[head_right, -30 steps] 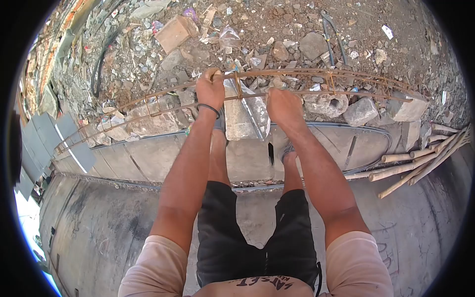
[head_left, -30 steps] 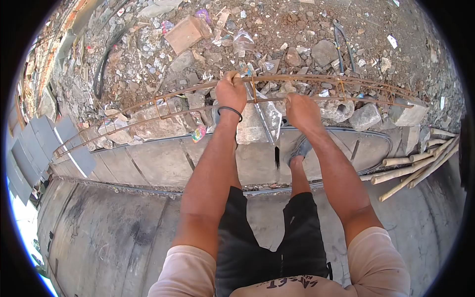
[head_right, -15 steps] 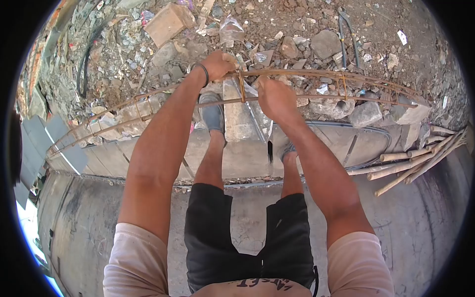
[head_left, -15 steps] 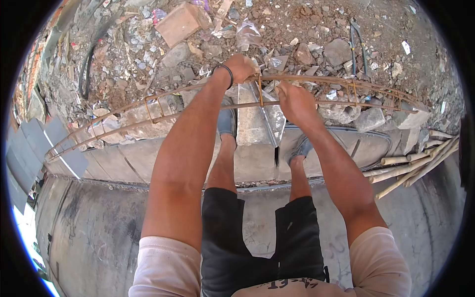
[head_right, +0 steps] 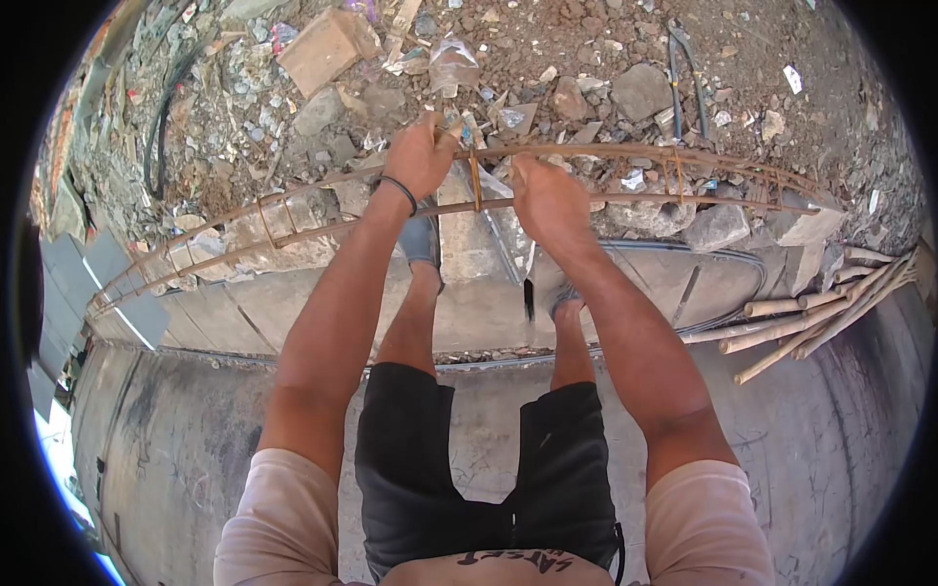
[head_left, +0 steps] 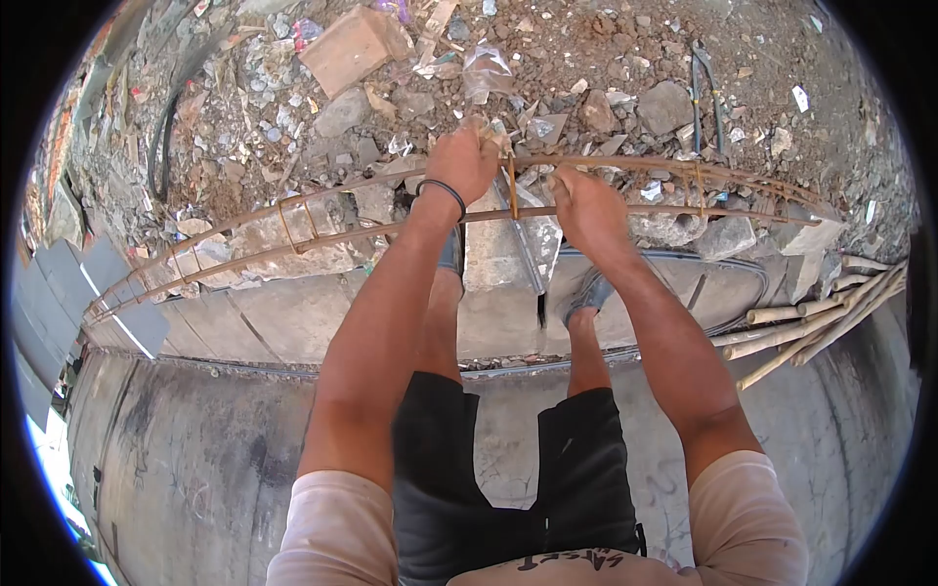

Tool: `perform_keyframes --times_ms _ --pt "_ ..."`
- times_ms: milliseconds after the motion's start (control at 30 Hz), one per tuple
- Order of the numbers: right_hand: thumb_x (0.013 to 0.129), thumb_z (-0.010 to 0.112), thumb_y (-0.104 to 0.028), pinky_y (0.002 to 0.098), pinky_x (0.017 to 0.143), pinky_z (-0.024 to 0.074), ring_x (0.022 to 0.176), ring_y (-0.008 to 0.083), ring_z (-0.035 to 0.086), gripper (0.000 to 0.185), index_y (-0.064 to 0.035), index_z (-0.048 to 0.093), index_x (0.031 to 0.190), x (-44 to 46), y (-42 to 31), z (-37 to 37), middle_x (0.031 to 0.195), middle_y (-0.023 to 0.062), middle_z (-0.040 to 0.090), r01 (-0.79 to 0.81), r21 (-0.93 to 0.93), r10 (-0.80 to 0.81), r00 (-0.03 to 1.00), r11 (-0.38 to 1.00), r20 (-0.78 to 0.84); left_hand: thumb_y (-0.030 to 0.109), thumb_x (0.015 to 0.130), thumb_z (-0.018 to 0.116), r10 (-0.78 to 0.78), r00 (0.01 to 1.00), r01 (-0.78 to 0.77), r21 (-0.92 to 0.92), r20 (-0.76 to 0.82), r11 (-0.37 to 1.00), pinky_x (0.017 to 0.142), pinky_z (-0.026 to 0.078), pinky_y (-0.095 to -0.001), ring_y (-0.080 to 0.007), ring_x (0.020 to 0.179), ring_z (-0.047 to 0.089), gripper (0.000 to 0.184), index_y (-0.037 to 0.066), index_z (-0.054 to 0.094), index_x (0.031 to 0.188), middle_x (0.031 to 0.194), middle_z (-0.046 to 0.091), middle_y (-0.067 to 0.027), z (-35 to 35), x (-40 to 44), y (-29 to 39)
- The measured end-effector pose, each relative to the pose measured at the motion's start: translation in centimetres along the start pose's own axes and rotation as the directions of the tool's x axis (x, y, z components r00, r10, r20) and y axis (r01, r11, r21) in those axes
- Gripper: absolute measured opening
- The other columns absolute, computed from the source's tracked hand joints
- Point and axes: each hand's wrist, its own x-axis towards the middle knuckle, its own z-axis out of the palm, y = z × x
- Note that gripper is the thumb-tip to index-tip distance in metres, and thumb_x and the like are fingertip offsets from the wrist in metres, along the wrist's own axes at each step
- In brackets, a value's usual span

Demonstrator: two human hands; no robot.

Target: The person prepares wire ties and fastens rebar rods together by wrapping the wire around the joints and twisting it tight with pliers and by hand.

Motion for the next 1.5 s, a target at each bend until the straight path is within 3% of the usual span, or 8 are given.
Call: perform_keyframes --times_ms 100,233,400,500,967,1233,1400,1500 --pt "0.094 0.056 -0.02 0.0545 0.075 0.0501 0.084 0.0433 0.066 0.015 -0.0057 0.06 0.096 -0.4 0.3 -0.1 0.088 0.0206 0.069 -0.003 -0.013 0.003 1.0 1.0 0.024 0.045 0.086 0.064 -0.061 0.961 0.01 0.185 0.27 0.983 0.09 0.049 -0.0505 -0.0417 0.102 0.065 0.042 0.008 0.071 0.107 0.103 0.069 -0.0241 -1.7 -1.7 1.2" --pt "0.095 0.055 -0.02 0.0548 0.075 0.0495 0.084 0.0442 0.065 0.015 -0.0055 0.059 0.095 -1.0 0.0 -0.1 0.088 0.0203 0.069 0.008 0.016 -0.008 1.0 1.0 0.03 0.054 0.084 0.065 0.098 0.987 -0.134 0.311 0.131 0.941 0.093 0.046 -0.0524 -0.04 0.107 0.064 0.05 0.009 0.074 0.104 0.106 0.07 -0.0231 -1.9 -2.9 2.7" --pt "0.095 0.056 -0.02 0.0546 0.076 0.0491 0.084 0.0435 0.065 0.015 -0.0057 0.06 0.095 -0.9 0.2 0.4 0.088 0.0201 0.068 0.037 0.019 -0.037 0.999 0.999 0.02 0.041 0.084 0.072 0.026 0.898 -0.032 0.005 0.44 0.999 0.075 0.052 -0.0427 -0.0352 0.079 0.068 0.041 0.005 0.075 0.103 0.085 0.07 -0.0223 -1.7 0.3 1.6" --pt "0.094 0.056 -0.02 0.0544 0.076 0.049 0.085 0.0426 0.065 0.016 -0.0054 0.06 0.096 -1.1 0.2 0.6 0.087 0.0199 0.068 0.045 0.022 -0.046 0.998 0.999 0.048 0.041 0.08 0.074 -0.003 0.877 0.061 -0.105 0.48 0.993 0.082 0.053 -0.0435 -0.0344 0.091 0.069 0.036 0.012 0.076 0.101 0.093 0.072 -0.0173 -1.5 0.8 1.0" --pt "0.088 0.055 -0.013 0.0502 0.081 0.0505 0.092 0.0372 0.066 0.019 -0.0069 0.069 0.1 10.3 -5.6 -4.6 0.09 0.0172 0.069 0.619 -0.236 -0.508 0.766 0.749 0.394 0.037 0.08 0.071 0.147 0.988 -0.146 -0.032 0.041 0.989 0.093 0.038 -0.0426 -0.0289 0.079 0.068 0.024 0.017 0.078 0.091 0.08 0.073 -0.0102 0.1 -2.6 1.6" --pt "0.087 0.06 -0.015 0.0495 0.078 0.0514 0.089 0.0383 0.067 0.016 -0.0131 0.072 0.098 15.4 -4.7 -1.6 0.087 0.015 0.07 0.596 -0.272 -0.348 0.717 0.756 0.604 0.032 0.082 0.066 0.105 0.989 -0.116 -0.108 -0.105 0.987 0.093 0.035 -0.0472 -0.0336 0.078 0.066 0.022 0.014 0.078 0.087 0.077 0.071 -0.0146 0.6 -3.5 1.4" --pt "0.085 0.06 -0.015 0.0506 0.076 0.0523 0.086 0.0396 0.068 0.016 -0.0038 0.07 0.09 12.8 -6.8 -3.5 0.083 0.0177 0.069 0.396 -0.424 0.088 0.638 0.814 0.765 0.031 0.081 0.066 0.055 0.998 -0.056 -0.091 -0.004 0.994 0.092 0.036 -0.0471 -0.0323 0.083 0.067 0.025 0.015 0.078 0.096 0.078 0.072 -0.015 -0.2 -2.9 1.7" --pt "0.087 0.06 -0.018 0.0497 0.078 0.0517 0.087 0.0393 0.067 0.02 0.0009 0.068 0.09 12.3 -10.0 -5.6 0.083 0.0182 0.068 0.417 -0.49 0.073 0.701 0.765 0.71 0.028 0.081 0.067 0.061 0.998 -0.062 -0.059 -0.03 0.996 0.09 0.036 -0.0457 -0.0324 0.08 0.067 0.022 0.016 0.078 0.094 0.077 0.071 -0.0148 0.2 -3.0 1.8"
